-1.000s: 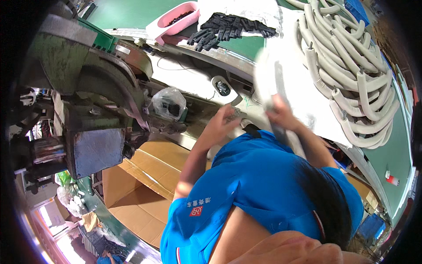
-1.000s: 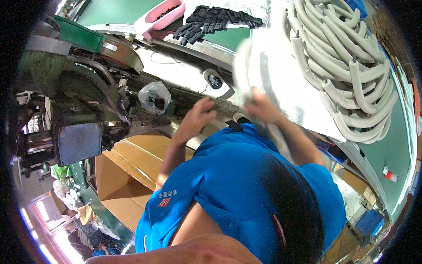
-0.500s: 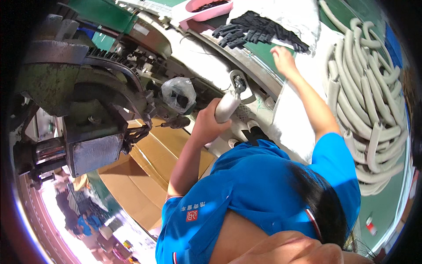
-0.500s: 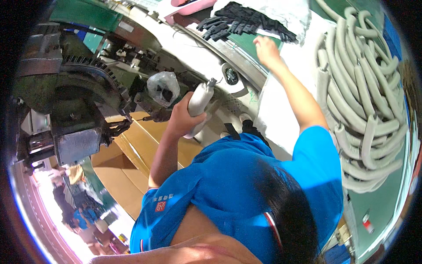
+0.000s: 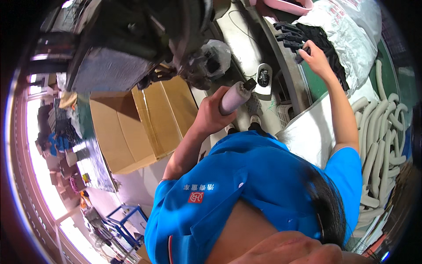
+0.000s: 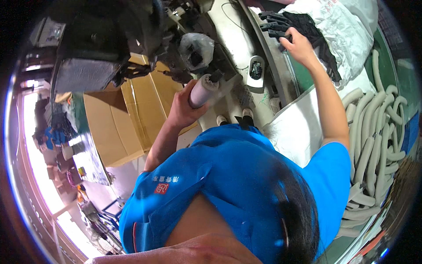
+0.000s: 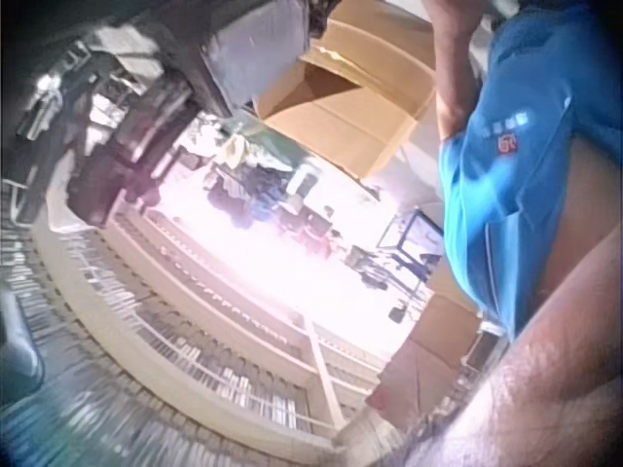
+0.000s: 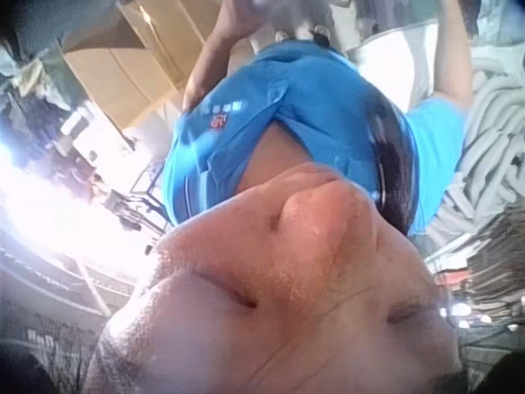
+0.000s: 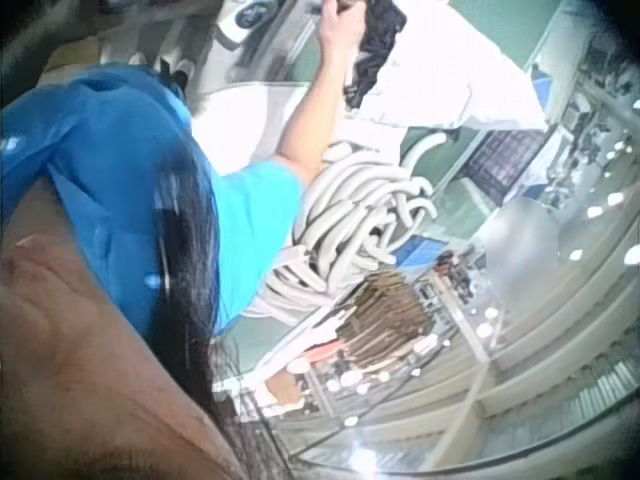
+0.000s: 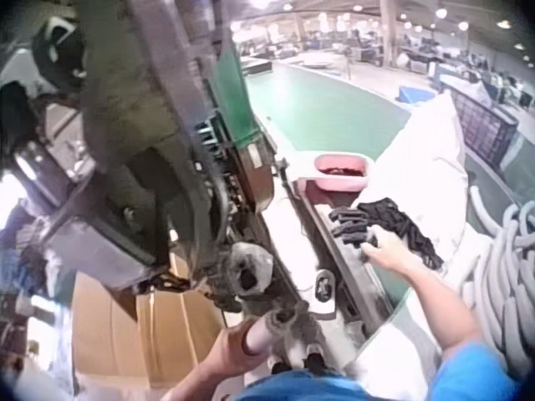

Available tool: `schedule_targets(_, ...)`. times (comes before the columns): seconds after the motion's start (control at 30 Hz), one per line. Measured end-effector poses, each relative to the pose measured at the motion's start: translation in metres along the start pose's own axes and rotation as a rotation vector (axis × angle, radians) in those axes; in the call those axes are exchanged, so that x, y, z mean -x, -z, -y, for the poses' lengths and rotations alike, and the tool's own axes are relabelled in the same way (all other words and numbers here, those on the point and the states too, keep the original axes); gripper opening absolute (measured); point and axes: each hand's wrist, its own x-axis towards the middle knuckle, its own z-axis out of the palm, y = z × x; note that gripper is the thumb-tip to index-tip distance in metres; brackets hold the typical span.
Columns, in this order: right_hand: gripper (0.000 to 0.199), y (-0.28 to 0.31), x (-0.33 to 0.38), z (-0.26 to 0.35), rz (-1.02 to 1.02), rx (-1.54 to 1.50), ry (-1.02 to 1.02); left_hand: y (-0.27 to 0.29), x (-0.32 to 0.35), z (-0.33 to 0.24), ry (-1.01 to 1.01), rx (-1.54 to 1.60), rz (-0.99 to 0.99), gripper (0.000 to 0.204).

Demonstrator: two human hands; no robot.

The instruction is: The person repeatedly picks up a gray cable and a black connector, inserts the connector into the cable end, and places the assembled unit into a cardboard box. The process is repeated continuously throughout the clip.

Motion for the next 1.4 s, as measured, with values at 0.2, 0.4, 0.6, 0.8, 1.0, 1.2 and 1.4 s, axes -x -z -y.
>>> schedule_targets(0.2, 0.023, 0.002, 0.056, 0.198, 0.196, -1.306, -0.162, 0.011, 0.025, 0.006, 0.044, -0.036, -0.165, 0.043)
schedule_targets(0.4, 0.019, -0.033, 0.066, 0.237, 0.289, -1.321, 0.002, 0.031, 0.051, 0.011, 0.064, -0.023, -0.213, 0.039)
schedule_targets(0.6, 0.012, -0.06, 0.07, 0.253, 0.569, -1.191, 0.096, 0.051, 0.079, 0.028, 0.062, -0.203, -0.116, 0.03)
schedule_targets(0.8, 0.022, -0.126, 0.041, 0.268, 0.392, -1.01, -0.043, 0.071, 0.067, 0.084, 0.23, -0.261, -0.142, 0.043)
schedule_targets(1.0, 0.029, -0.181, -0.022, 0.264, 0.14, -0.903, -0.045, 0.106, 0.03, 0.098, 0.22, -0.24, -0.187, 0.051)
schedule_targets(1.2, 0.036, -0.188, -0.026, 0.255, 0.215, -0.903, -0.317, 0.119, 0.014, 0.112, 0.245, -0.218, -0.061, 0.057)
schedule_targets(1.4, 0.03, -0.212, -0.063, 0.187, 0.47, -1.131, -0.595, 0.117, 0.005, 0.141, 0.26, -0.181, 0.091, 0.043)
